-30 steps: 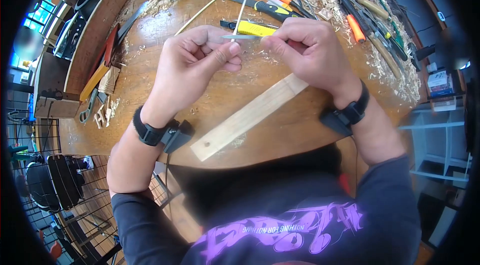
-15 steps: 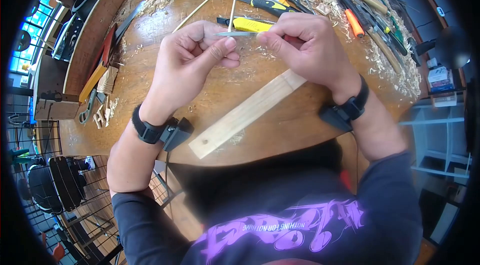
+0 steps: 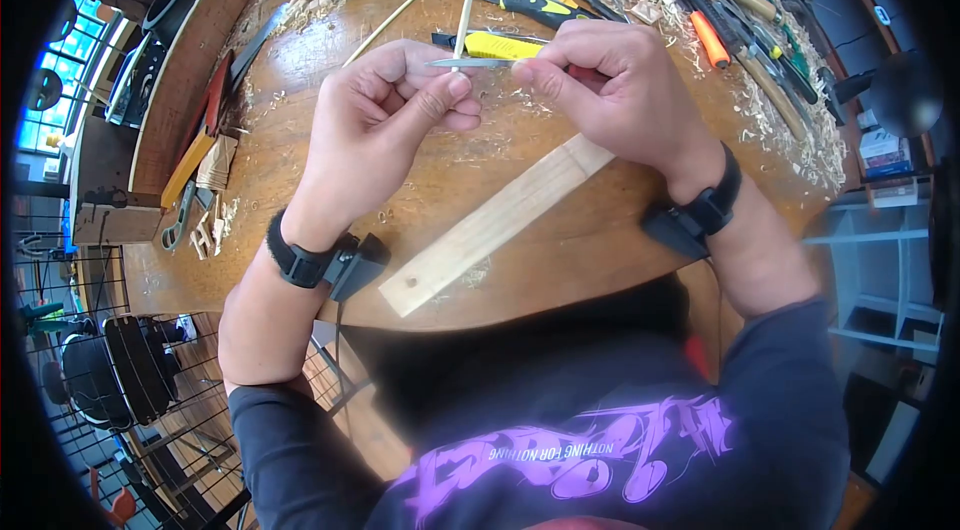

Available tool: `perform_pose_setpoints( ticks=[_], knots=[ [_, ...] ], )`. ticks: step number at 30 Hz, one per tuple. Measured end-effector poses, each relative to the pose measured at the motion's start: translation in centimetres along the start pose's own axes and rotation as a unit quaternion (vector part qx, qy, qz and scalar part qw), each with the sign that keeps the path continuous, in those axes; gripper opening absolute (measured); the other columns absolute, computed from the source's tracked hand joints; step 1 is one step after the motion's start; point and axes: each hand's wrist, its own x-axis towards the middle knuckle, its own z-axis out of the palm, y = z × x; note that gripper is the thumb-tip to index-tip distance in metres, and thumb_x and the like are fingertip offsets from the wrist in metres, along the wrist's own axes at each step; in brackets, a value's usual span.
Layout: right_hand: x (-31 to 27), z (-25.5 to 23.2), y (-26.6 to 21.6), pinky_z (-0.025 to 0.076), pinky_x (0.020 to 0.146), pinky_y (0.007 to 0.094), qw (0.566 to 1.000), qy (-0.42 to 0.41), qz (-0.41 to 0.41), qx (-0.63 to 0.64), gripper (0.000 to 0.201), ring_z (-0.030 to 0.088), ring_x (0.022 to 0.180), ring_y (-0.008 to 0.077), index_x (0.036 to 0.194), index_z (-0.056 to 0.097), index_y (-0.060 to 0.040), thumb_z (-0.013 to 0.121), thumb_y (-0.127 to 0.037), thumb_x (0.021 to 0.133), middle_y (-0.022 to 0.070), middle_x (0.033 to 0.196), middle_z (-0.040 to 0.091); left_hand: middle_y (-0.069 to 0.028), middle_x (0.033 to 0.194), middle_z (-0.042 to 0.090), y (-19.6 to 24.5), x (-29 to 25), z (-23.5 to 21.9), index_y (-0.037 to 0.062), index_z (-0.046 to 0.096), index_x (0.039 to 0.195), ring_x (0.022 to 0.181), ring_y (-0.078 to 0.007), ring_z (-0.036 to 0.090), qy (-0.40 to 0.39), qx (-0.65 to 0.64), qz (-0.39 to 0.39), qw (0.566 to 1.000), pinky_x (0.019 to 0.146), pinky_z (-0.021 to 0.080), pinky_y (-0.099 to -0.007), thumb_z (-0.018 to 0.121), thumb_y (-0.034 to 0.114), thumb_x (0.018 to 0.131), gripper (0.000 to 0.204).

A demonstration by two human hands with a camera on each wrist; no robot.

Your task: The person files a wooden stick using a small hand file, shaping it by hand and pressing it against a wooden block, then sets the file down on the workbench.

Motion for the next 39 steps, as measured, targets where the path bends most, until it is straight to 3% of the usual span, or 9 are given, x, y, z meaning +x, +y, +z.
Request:
perform_pose_setpoints(
  ticks=[5, 18, 26, 39],
  knots=[
    [0.0, 0.4, -0.1, 0.045, 0.054, 0.0349, 0.999, -0.01, -0.032, -0.011, 0.015, 0.058, 0.056, 0.0197, 0.09, 0.082, -0.0024, 0.084, -0.016, 0.095, 0.009, 0.071, 0.069, -0.0122, 0.104, 0.08, -0.3, 0.0, 0.2, -0.005, 0.07, 0.124, 0.093, -0.0172, 0.079, -0.012, -0.016, 0.007, 1.0, 0.088, 0.066, -0.0319, 0.068, 0.007, 0.109, 0.02],
    [-0.1, 0.3, -0.1, 0.045, 0.054, 0.0359, 0.999, 0.032, -0.017, -0.008, 0.013, 0.057, 0.056, 0.0215, 0.092, 0.082, -0.0028, 0.083, -0.016, 0.094, 0.0095, 0.068, 0.066, -0.015, 0.111, 0.08, 0.0, 0.1, 0.3, -0.0074, 0.07, 0.129, 0.1, -0.02, 0.079, -0.016, -0.011, -0.004, 1.0, 0.093, 0.066, -0.0347, 0.065, 0.007, 0.111, 0.024],
    [0.0, 0.5, 0.0, 0.045, 0.055, 0.0352, 0.999, -0.001, -0.032, -0.002, 0.014, 0.058, 0.056, 0.0206, 0.091, 0.081, -0.0026, 0.082, -0.016, 0.095, 0.0097, 0.07, 0.068, -0.0177, 0.115, 0.079, 0.1, 0.0, 0.5, -0.0104, 0.068, 0.132, 0.103, -0.022, 0.08, -0.014, -0.017, 0.032, 0.999, 0.095, 0.066, -0.0354, 0.063, 0.002, 0.11, 0.026],
    [0.0, -0.1, 0.2, 0.045, 0.054, 0.0336, 0.999, -0.02, -0.027, -0.014, 0.016, 0.059, 0.056, 0.0185, 0.089, 0.081, -0.0019, 0.083, -0.016, 0.095, 0.0081, 0.07, 0.069, -0.0199, 0.118, 0.079, 0.5, -0.2, -0.4, -0.012, 0.066, 0.138, 0.108, -0.024, 0.079, -0.017, 0.002, 0.019, 1.0, 0.098, 0.066, -0.0365, 0.064, 0.001, 0.11, 0.031]
  ],
)
